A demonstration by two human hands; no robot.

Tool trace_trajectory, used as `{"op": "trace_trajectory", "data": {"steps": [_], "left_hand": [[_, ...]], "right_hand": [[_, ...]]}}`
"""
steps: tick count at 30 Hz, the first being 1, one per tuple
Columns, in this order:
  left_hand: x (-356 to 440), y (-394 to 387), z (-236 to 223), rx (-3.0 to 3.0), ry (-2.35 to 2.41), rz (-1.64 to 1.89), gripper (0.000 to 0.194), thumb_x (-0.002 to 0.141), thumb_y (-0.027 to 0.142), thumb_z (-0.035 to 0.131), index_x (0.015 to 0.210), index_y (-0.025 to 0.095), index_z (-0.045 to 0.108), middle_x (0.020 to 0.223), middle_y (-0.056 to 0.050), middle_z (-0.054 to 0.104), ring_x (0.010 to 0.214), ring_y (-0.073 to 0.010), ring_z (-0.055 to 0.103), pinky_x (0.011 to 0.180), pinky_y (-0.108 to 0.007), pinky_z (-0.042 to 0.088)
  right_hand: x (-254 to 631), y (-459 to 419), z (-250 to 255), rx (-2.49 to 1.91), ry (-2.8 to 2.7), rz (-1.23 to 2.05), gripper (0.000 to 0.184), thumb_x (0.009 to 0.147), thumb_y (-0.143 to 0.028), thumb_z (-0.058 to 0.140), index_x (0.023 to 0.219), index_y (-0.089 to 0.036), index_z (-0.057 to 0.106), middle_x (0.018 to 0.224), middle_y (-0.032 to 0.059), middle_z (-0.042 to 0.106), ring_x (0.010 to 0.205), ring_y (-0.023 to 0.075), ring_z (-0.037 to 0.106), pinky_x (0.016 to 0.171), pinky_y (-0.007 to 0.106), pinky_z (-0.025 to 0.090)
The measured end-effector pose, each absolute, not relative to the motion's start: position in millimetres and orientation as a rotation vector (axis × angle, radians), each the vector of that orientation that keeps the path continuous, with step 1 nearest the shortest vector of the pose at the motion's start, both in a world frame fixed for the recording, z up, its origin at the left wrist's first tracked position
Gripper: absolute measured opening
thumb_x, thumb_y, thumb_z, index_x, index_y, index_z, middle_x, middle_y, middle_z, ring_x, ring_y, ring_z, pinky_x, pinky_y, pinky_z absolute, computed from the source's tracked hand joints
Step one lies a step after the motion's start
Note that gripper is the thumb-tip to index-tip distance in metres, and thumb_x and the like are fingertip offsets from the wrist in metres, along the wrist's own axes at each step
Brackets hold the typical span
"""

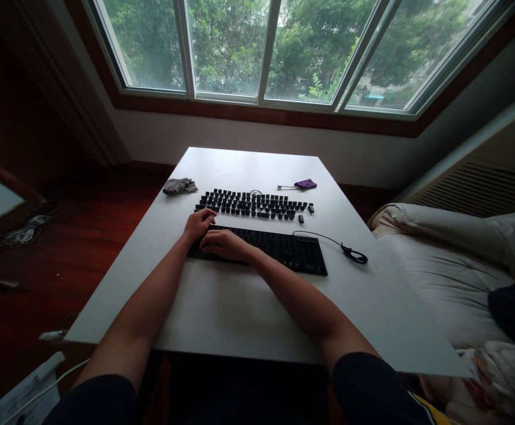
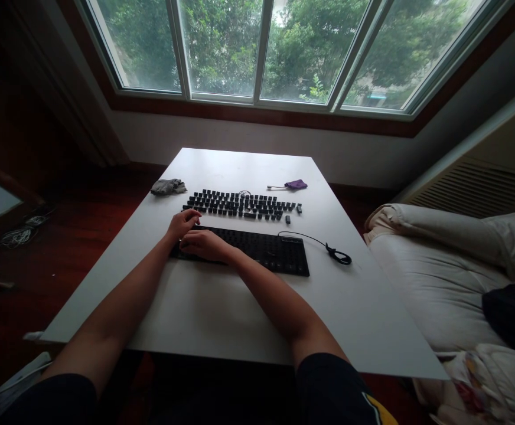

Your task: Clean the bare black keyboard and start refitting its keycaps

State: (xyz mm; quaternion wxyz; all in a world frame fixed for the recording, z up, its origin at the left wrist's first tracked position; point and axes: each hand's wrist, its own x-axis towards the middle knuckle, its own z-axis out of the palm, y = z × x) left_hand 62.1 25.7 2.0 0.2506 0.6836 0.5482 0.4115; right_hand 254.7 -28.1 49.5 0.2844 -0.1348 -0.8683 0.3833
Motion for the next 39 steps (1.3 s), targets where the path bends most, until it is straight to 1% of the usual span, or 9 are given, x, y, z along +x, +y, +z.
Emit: {"op": "trace_trajectory", "data": {"steps": [6, 9, 13, 15, 19, 23, 28, 31, 39], "left_hand": [[63.7, 22.6, 3.8, 1.876, 1.495, 1.129, 0.022, 0.086, 0.037, 0.060, 0.096, 0.024, 0.074, 0.077, -0.001, 0.073, 0.064, -0.0162, 0.061, 0.066, -0.028, 0.046], [63.8, 22.0, 4.2, 1.902, 1.503, 1.108, 0.023, 0.086, 0.037, 0.059, 0.096, 0.024, 0.075, 0.074, -0.001, 0.072, 0.063, -0.0166, 0.061, 0.066, -0.028, 0.046], [63.0, 22.4, 4.5, 1.961, 1.514, 1.079, 0.023, 0.084, 0.037, 0.061, 0.095, 0.024, 0.076, 0.072, 0.000, 0.070, 0.062, -0.0162, 0.058, 0.065, -0.028, 0.045], [62.9, 22.5, 4.2, 1.985, 1.503, 1.077, 0.024, 0.084, 0.037, 0.061, 0.097, 0.024, 0.076, 0.073, 0.001, 0.070, 0.065, -0.0166, 0.059, 0.065, -0.028, 0.045], [64.3, 21.3, 5.0, 1.960, 1.514, 1.099, 0.023, 0.085, 0.036, 0.061, 0.095, 0.024, 0.076, 0.073, -0.001, 0.070, 0.067, -0.0173, 0.061, 0.067, -0.029, 0.045], [69.6, 18.2, 14.0, 1.886, 1.467, 1.146, 0.023, 0.086, 0.039, 0.061, 0.096, 0.023, 0.076, 0.079, -0.003, 0.073, 0.071, -0.0184, 0.064, 0.069, -0.030, 0.047], [81.3, 10.7, 35.8, 1.802, 1.154, 1.173, 0.026, 0.088, 0.040, 0.063, 0.100, 0.020, 0.075, 0.096, -0.006, 0.075, 0.091, -0.0216, 0.069, 0.085, -0.034, 0.052], [86.5, 5.6, 44.4, 1.735, 0.974, 1.146, 0.028, 0.088, 0.040, 0.066, 0.103, 0.019, 0.074, 0.104, -0.009, 0.074, 0.097, -0.0224, 0.068, 0.091, -0.036, 0.051], [86.7, 4.1, 41.3, 1.552, 0.913, 1.114, 0.032, 0.085, 0.043, 0.071, 0.107, 0.019, 0.073, 0.103, -0.008, 0.074, 0.092, -0.0207, 0.067, 0.084, -0.034, 0.052]], "right_hand": [[254.5, -31.4, 35.1, -0.436, -2.181, 1.049, 0.026, 0.095, -0.042, 0.063, 0.100, -0.019, 0.074, 0.096, 0.0055, 0.072, 0.080, 0.0171, 0.064, 0.080, 0.030, 0.052], [253.4, -31.4, 25.3, -0.493, -2.040, 1.127, 0.030, 0.092, -0.047, 0.066, 0.096, -0.018, 0.073, 0.093, 0.0051, 0.072, 0.077, 0.0167, 0.064, 0.076, 0.030, 0.052], [253.2, -24.8, 30.5, -0.546, -1.673, 1.261, 0.034, 0.092, -0.053, 0.063, 0.098, -0.019, 0.067, 0.074, 0.0001, 0.066, 0.065, 0.0139, 0.062, 0.068, 0.028, 0.052], [255.2, -20.2, 36.7, -0.580, -1.521, 1.274, 0.036, 0.090, -0.055, 0.064, 0.100, -0.020, 0.064, 0.071, -0.0016, 0.064, 0.062, 0.0132, 0.061, 0.066, 0.028, 0.052], [262.7, -15.2, 38.3, -0.670, -1.466, 1.281, 0.040, 0.084, -0.059, 0.070, 0.096, -0.021, 0.062, 0.076, -0.0012, 0.064, 0.062, 0.0129, 0.063, 0.064, 0.028, 0.053], [271.0, -9.7, 30.7, -0.777, -1.376, 1.188, 0.041, 0.084, -0.060, 0.068, 0.095, -0.021, 0.061, 0.080, -0.0012, 0.064, 0.061, 0.0122, 0.063, 0.063, 0.027, 0.054], [278.1, -0.5, 29.6, -0.803, -1.257, 1.173, 0.039, 0.085, -0.058, 0.067, 0.097, -0.021, 0.060, 0.084, -0.0003, 0.064, 0.065, 0.0128, 0.065, 0.063, 0.028, 0.058], [280.0, 2.3, 29.1, -0.779, -1.193, 1.199, 0.038, 0.085, -0.056, 0.067, 0.098, -0.021, 0.060, 0.084, -0.0001, 0.065, 0.066, 0.0128, 0.065, 0.064, 0.029, 0.059], [281.4, 6.6, 25.2, -0.693, -1.113, 1.292, 0.038, 0.084, -0.054, 0.071, 0.099, -0.021, 0.060, 0.084, -0.0003, 0.066, 0.066, 0.0133, 0.067, 0.065, 0.031, 0.062]]}}
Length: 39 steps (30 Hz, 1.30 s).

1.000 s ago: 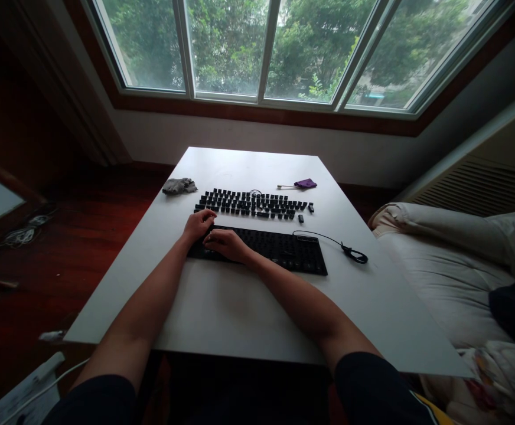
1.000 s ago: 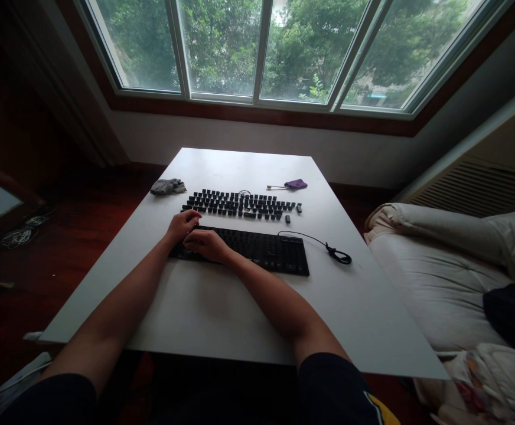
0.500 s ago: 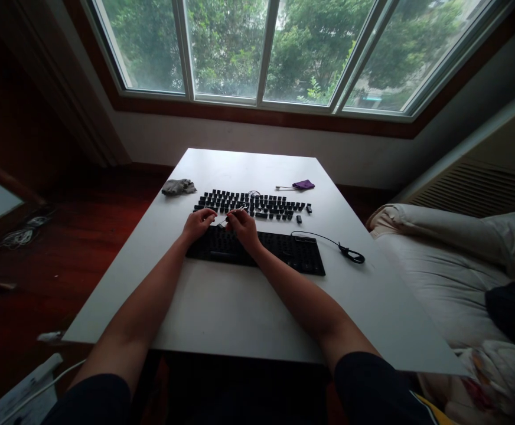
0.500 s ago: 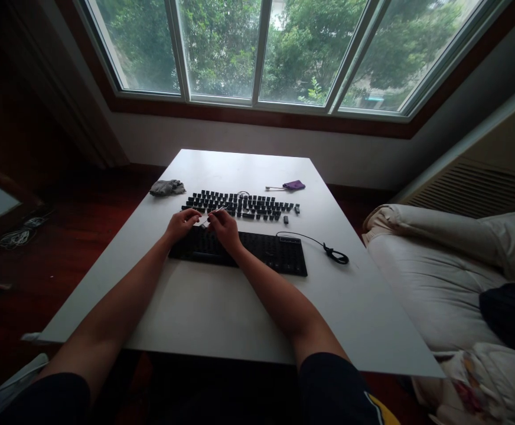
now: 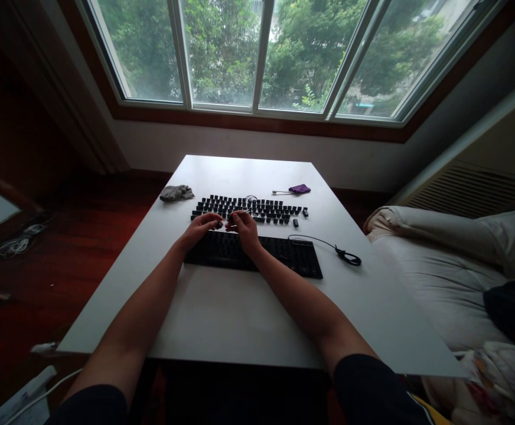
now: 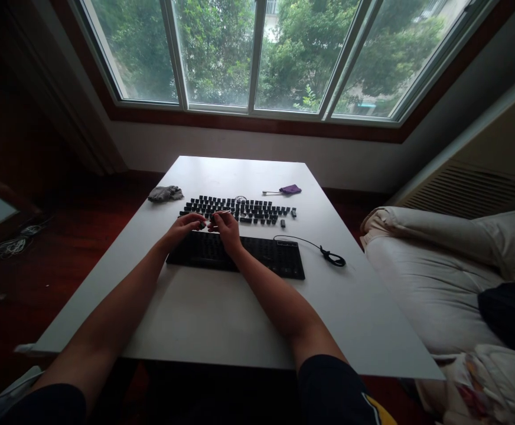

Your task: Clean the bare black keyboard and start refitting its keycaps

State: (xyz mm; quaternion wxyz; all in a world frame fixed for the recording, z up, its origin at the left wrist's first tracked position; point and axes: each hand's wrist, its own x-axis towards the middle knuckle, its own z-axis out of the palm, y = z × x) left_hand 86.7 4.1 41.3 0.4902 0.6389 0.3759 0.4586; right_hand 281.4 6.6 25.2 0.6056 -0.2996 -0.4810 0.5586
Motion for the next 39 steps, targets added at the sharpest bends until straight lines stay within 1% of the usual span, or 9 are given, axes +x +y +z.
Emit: {"op": "trace_trajectory", "data": {"steps": [7, 14, 21, 27, 32, 36, 39], "left_hand": [[84.5, 3.4, 38.1, 1.328, 0.849, 1.098, 0.035, 0.082, 0.044, 0.075, 0.107, 0.019, 0.071, 0.101, -0.008, 0.074, 0.088, -0.0184, 0.068, 0.080, -0.031, 0.052], [84.9, 7.2, 32.0, 1.326, 0.838, 1.117, 0.034, 0.081, 0.044, 0.077, 0.102, 0.018, 0.073, 0.103, -0.008, 0.074, 0.095, -0.0209, 0.069, 0.084, -0.032, 0.052], [84.7, 4.5, 36.2, 1.313, 0.833, 1.098, 0.031, 0.082, 0.044, 0.076, 0.099, 0.018, 0.071, 0.091, -0.005, 0.074, 0.085, -0.0182, 0.068, 0.079, -0.029, 0.052], [86.5, 3.3, 38.6, 1.335, 0.830, 1.068, 0.030, 0.083, 0.045, 0.075, 0.095, 0.017, 0.071, 0.089, -0.005, 0.073, 0.083, -0.0182, 0.068, 0.081, -0.030, 0.053], [90.0, 5.3, 39.7, 1.444, 0.889, 1.073, 0.029, 0.085, 0.043, 0.071, 0.098, 0.018, 0.073, 0.092, -0.005, 0.073, 0.085, -0.0191, 0.068, 0.083, -0.032, 0.052], [90.9, 6.6, 40.3, 1.522, 0.901, 1.087, 0.029, 0.087, 0.040, 0.069, 0.104, 0.018, 0.072, 0.087, -0.004, 0.073, 0.085, -0.0191, 0.068, 0.089, -0.034, 0.050], [91.9, 7.0, 39.3, 1.523, 0.890, 1.066, 0.031, 0.089, 0.043, 0.066, 0.106, 0.018, 0.071, 0.095, -0.005, 0.074, 0.086, -0.0190, 0.068, 0.087, -0.034, 0.051]], "right_hand": [[282.7, 5.5, 25.8, -0.580, -1.130, 1.398, 0.036, 0.085, -0.051, 0.074, 0.102, -0.021, 0.063, 0.084, -0.0002, 0.068, 0.072, 0.0147, 0.070, 0.067, 0.031, 0.062], [281.0, 6.1, 25.2, -0.590, -1.102, 1.362, 0.033, 0.083, -0.050, 0.076, 0.099, -0.023, 0.067, 0.082, -0.0006, 0.069, 0.071, 0.0150, 0.069, 0.068, 0.031, 0.063], [281.9, 7.3, 25.9, -0.556, -1.168, 1.374, 0.033, 0.084, -0.050, 0.075, 0.100, -0.023, 0.067, 0.083, -0.0009, 0.070, 0.070, 0.0146, 0.070, 0.067, 0.032, 0.063], [282.1, 7.7, 25.8, -0.612, -1.149, 1.355, 0.034, 0.084, -0.051, 0.074, 0.100, -0.022, 0.066, 0.082, -0.0006, 0.069, 0.068, 0.0144, 0.069, 0.067, 0.031, 0.062], [278.6, 6.3, 24.6, -0.674, -1.139, 1.304, 0.035, 0.083, -0.052, 0.074, 0.098, -0.022, 0.065, 0.079, -0.0016, 0.068, 0.065, 0.0148, 0.068, 0.064, 0.031, 0.062], [275.5, 2.5, 25.0, -0.690, -1.180, 1.281, 0.034, 0.083, -0.052, 0.073, 0.097, -0.022, 0.064, 0.081, -0.0018, 0.068, 0.064, 0.0149, 0.068, 0.063, 0.031, 0.062], [276.4, 3.7, 24.2, -0.704, -1.142, 1.245, 0.033, 0.084, -0.052, 0.073, 0.097, -0.022, 0.064, 0.081, -0.0016, 0.068, 0.064, 0.0148, 0.069, 0.064, 0.032, 0.063]]}}
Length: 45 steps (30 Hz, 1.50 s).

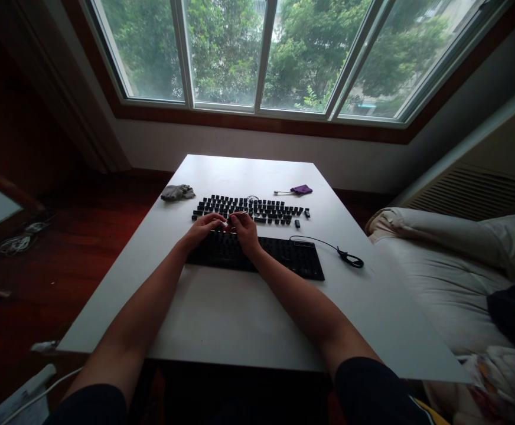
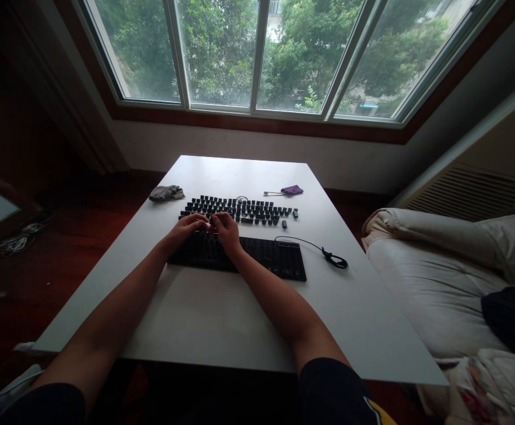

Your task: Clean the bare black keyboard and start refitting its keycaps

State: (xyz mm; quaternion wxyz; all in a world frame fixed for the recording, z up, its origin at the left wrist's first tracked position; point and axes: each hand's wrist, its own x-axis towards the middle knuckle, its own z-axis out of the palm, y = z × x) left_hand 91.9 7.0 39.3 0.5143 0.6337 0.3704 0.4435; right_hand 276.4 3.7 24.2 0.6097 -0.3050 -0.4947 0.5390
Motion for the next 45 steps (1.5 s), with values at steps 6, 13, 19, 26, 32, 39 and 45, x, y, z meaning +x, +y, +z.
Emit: {"op": "trace_trajectory", "data": {"steps": [6, 13, 19, 26, 32, 39, 45], "left_hand": [[95.7, 12.1, 34.8, 1.571, 0.962, 1.021, 0.036, 0.086, 0.046, 0.069, 0.110, 0.018, 0.068, 0.094, -0.006, 0.074, 0.084, -0.0190, 0.068, 0.080, -0.032, 0.052], [99.1, 12.1, 36.8, 1.743, 1.316, 1.077, 0.036, 0.084, 0.052, 0.068, 0.099, 0.020, 0.072, 0.087, -0.004, 0.072, 0.073, -0.0176, 0.064, 0.069, -0.030, 0.049], [105.0, 6.3, 42.0, 1.831, 1.352, 1.134, 0.026, 0.084, 0.046, 0.069, 0.095, 0.023, 0.073, 0.084, -0.003, 0.073, 0.075, -0.0189, 0.064, 0.070, -0.030, 0.048], [106.9, 7.2, 41.2, 1.676, 1.157, 1.157, 0.031, 0.079, 0.038, 0.072, 0.105, 0.021, 0.072, 0.097, -0.006, 0.074, 0.078, -0.0187, 0.068, 0.074, -0.032, 0.052], [102.9, 13.5, 38.4, 1.399, 1.109, 1.187, 0.034, 0.084, 0.046, 0.067, 0.103, 0.017, 0.069, 0.095, -0.007, 0.072, 0.075, -0.0156, 0.068, 0.071, -0.029, 0.052], [95.8, 21.7, 28.2, 1.193, 1.242, 1.242, 0.043, 0.081, 0.058, 0.070, 0.087, 0.017, 0.060, 0.079, -0.004, 0.070, 0.053, -0.0092, 0.057, 0.053, -0.023, 0.043], [93.0, 21.7, 30.2, 1.135, 1.250, 1.252, 0.046, 0.076, 0.058, 0.076, 0.086, 0.018, 0.056, 0.082, -0.005, 0.072, 0.057, -0.0105, 0.060, 0.054, -0.023, 0.042]], "right_hand": [[280.7, 12.8, 17.5, -0.728, -1.068, 1.186, 0.034, 0.084, -0.052, 0.072, 0.098, -0.022, 0.063, 0.079, -0.0021, 0.067, 0.063, 0.0140, 0.069, 0.063, 0.031, 0.063], [276.3, 7.9, 16.4, -0.743, -1.177, 1.039, 0.033, 0.085, -0.052, 0.071, 0.100, -0.022, 0.066, 0.083, -0.0003, 0.068, 0.071, 0.0154, 0.070, 0.064, 0.030, 0.063], [275.6, 4.0, 19.0, -0.749, -1.176, 1.046, 0.032, 0.086, -0.051, 0.070, 0.100, -0.022, 0.066, 0.083, -0.0005, 0.068, 0.072, 0.0155, 0.070, 0.066, 0.030, 0.063], [281.3, 11.8, 18.7, -0.806, -1.007, 1.114, 0.036, 0.084, -0.054, 0.070, 0.099, -0.022, 0.062, 0.083, -0.0012, 0.067, 0.069, 0.0134, 0.068, 0.064, 0.029, 0.062], [282.8, 16.2, 14.2, -0.830, -0.931, 1.101, 0.034, 0.085, -0.052, 0.069, 0.097, -0.022, 0.061, 0.081, -0.0020, 0.064, 0.066, 0.0125, 0.067, 0.062, 0.029, 0.062], [282.4, 16.0, 12.2, -0.814, -0.931, 1.136, 0.033, 0.084, -0.051, 0.070, 0.096, -0.022, 0.061, 0.078, -0.0025, 0.063, 0.064, 0.0125, 0.067, 0.061, 0.028, 0.061], [282.6, 15.2, 12.7, -0.832, -0.921, 1.149, 0.035, 0.083, -0.053, 0.071, 0.095, -0.022, 0.059, 0.077, -0.0025, 0.064, 0.063, 0.0124, 0.066, 0.060, 0.028, 0.061]]}}
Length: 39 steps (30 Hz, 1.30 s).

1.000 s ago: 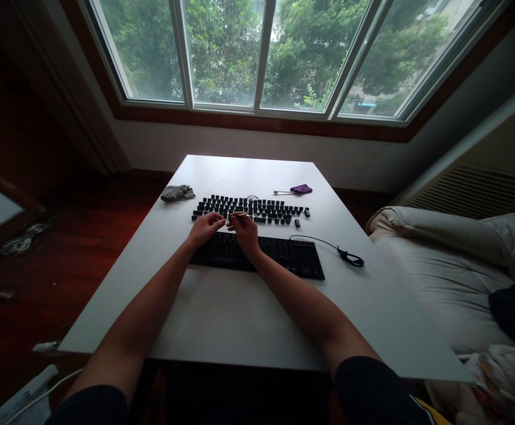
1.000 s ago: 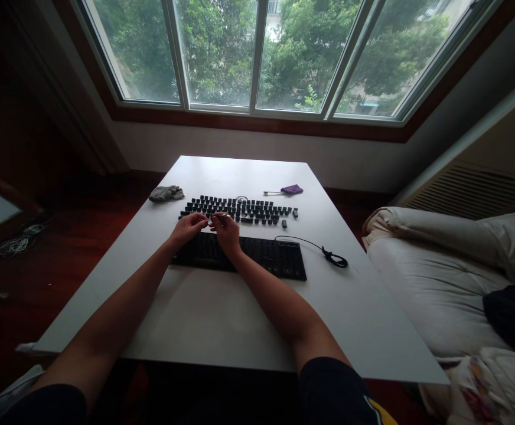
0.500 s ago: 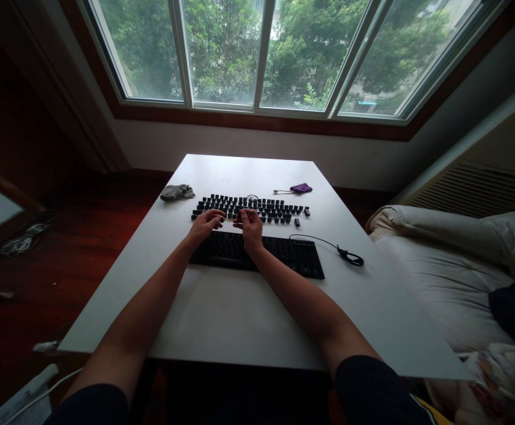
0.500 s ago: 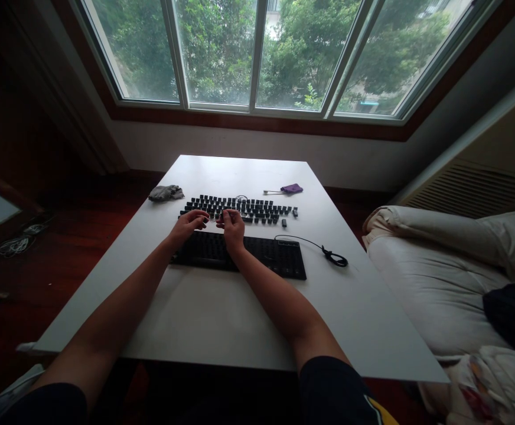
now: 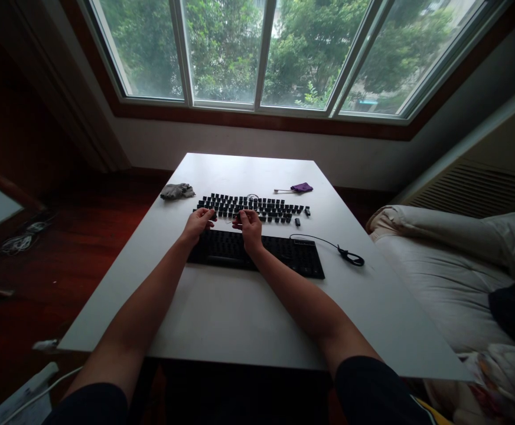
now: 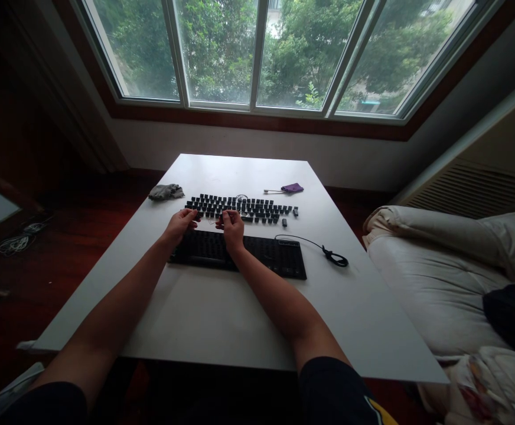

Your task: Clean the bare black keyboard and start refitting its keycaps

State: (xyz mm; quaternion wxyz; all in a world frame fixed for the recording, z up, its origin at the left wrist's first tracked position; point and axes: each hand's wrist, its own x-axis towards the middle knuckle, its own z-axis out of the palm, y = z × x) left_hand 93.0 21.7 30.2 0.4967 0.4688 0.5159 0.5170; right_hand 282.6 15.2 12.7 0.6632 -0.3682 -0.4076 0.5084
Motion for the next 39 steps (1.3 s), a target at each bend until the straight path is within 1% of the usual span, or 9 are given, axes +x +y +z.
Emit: {"op": "trace_trajectory", "data": {"steps": [6, 12, 17, 21, 26, 28, 31, 35, 39], "left_hand": [[89.3, 22.2, 30.7, 1.095, 1.245, 1.213, 0.045, 0.073, 0.053, 0.078, 0.098, 0.019, 0.061, 0.093, -0.007, 0.075, 0.067, -0.0153, 0.068, 0.060, -0.025, 0.046], [79.3, 20.4, 30.6, 1.546, 1.535, 1.296, 0.029, 0.084, 0.046, 0.067, 0.099, 0.022, 0.073, 0.086, -0.005, 0.074, 0.065, -0.0174, 0.064, 0.065, -0.029, 0.045], [64.0, 20.1, 31.2, 1.671, 1.690, 1.395, 0.026, 0.084, 0.047, 0.069, 0.095, 0.024, 0.074, 0.090, -0.006, 0.076, 0.083, -0.0229, 0.067, 0.075, -0.030, 0.046], [51.5, 26.2, 25.2, 1.598, 1.772, 1.387, 0.029, 0.084, 0.049, 0.067, 0.097, 0.023, 0.071, 0.094, -0.006, 0.075, 0.085, -0.0216, 0.066, 0.073, -0.029, 0.047], [52.0, 27.8, 20.4, 1.616, 1.754, 1.321, 0.028, 0.078, 0.047, 0.074, 0.090, 0.022, 0.068, 0.090, -0.005, 0.073, 0.078, -0.0194, 0.064, 0.073, -0.030, 0.047], [57.4, 27.6, 21.9, 1.637, 1.711, 1.299, 0.028, 0.076, 0.044, 0.076, 0.093, 0.023, 0.069, 0.090, -0.004, 0.073, 0.078, -0.0195, 0.064, 0.076, -0.031, 0.047], [65.7, 31.5, 26.5, 1.742, 1.649, 1.261, 0.028, 0.075, 0.036, 0.077, 0.101, 0.026, 0.073, 0.092, -0.005, 0.074, 0.087, -0.0239, 0.065, 0.086, -0.036, 0.047], [71.9, 44.9, 30.2, 1.913, 1.727, 1.159, 0.018, 0.075, 0.032, 0.076, 0.092, 0.028, 0.077, 0.087, -0.007, 0.074, 0.104, -0.0334, 0.058, 0.099, -0.046, 0.039], [74.0, 56.7, 24.4, 2.043, 1.755, 1.045, 0.015, 0.077, 0.034, 0.074, 0.090, 0.029, 0.079, 0.089, -0.010, 0.072, 0.108, -0.0364, 0.053, 0.100, -0.049, 0.034]], "right_hand": [[282.1, 14.2, 12.8, -0.857, -0.933, 1.161, 0.036, 0.082, -0.054, 0.071, 0.095, -0.021, 0.060, 0.076, -0.0025, 0.064, 0.063, 0.0129, 0.066, 0.059, 0.028, 0.060], [280.8, 13.9, 11.3, -0.860, -0.933, 1.184, 0.036, 0.082, -0.053, 0.071, 0.093, -0.021, 0.060, 0.074, -0.0026, 0.063, 0.063, 0.0130, 0.066, 0.057, 0.027, 0.060], [280.2, 13.8, 8.0, -0.867, -0.955, 1.189, 0.035, 0.082, -0.053, 0.071, 0.093, -0.021, 0.060, 0.075, -0.0028, 0.064, 0.061, 0.0121, 0.066, 0.057, 0.027, 0.060], [279.9, 12.7, 6.1, -0.863, -0.975, 1.197, 0.034, 0.082, -0.053, 0.070, 0.092, -0.021, 0.060, 0.074, -0.0031, 0.064, 0.060, 0.0123, 0.066, 0.056, 0.026, 0.059], [280.1, 12.9, 5.0, -0.867, -0.978, 1.201, 0.033, 0.083, -0.052, 0.070, 0.092, -0.022, 0.060, 0.075, -0.0029, 0.064, 0.060, 0.0128, 0.066, 0.055, 0.026, 0.059], [280.8, 13.5, 4.7, -0.869, -0.979, 1.206, 0.032, 0.083, -0.051, 0.070, 0.092, -0.022, 0.060, 0.074, -0.0030, 0.065, 0.060, 0.0127, 0.066, 0.055, 0.026, 0.059], [281.7, 14.1, 4.2, -0.864, -0.988, 1.210, 0.032, 0.083, -0.050, 0.070, 0.091, -0.022, 0.061, 0.075, -0.0030, 0.065, 0.060, 0.0127, 0.066, 0.055, 0.026, 0.059], [281.7, 14.4, 3.0, -0.860, -0.992, 1.208, 0.030, 0.083, -0.049, 0.070, 0.091, -0.021, 0.061, 0.075, -0.0029, 0.066, 0.059, 0.0126, 0.066, 0.054, 0.026, 0.059], [281.7, 16.2, 1.0, -0.858, -0.992, 1.213, 0.029, 0.084, -0.047, 0.070, 0.091, -0.021, 0.061, 0.075, -0.0029, 0.066, 0.058, 0.0125, 0.065, 0.053, 0.026, 0.058]]}}
